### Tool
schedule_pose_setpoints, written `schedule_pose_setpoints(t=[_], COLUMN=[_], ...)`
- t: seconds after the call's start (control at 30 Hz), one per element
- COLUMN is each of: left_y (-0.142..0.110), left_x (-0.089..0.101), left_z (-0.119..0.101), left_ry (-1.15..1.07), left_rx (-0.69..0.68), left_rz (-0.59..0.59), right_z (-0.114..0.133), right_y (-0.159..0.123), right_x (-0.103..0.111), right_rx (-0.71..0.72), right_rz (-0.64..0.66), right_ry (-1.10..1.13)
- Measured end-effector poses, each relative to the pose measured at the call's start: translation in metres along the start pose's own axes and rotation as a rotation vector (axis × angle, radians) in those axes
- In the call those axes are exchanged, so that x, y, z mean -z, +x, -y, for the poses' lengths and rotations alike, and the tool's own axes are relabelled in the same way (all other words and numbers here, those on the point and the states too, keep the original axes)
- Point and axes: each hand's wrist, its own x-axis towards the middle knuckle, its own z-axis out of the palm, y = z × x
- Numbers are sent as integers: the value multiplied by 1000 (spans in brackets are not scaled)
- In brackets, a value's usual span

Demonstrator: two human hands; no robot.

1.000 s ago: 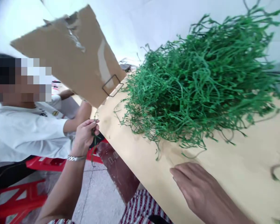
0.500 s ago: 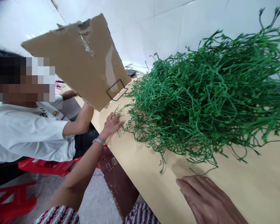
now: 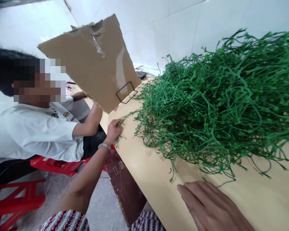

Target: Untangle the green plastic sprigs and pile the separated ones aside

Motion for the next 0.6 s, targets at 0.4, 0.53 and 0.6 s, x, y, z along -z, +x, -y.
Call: schedule_pose_setpoints(t=[0.4,0.53,0.6], left_y=[-52,-71,-80], left_x=[27,38,44], left_z=[-25,-24,-17], left_ry=[-334,-424,-447], left_rx=[-22,3,55], left_rz=[-171,-200,-229], right_z=[9,-14,-24], right_y=[234,263,263], right_x=[-75,-112,-122], right_rx=[169,153,136], right_rz=[390,536,560], right_ry=[-347,-404,-402])
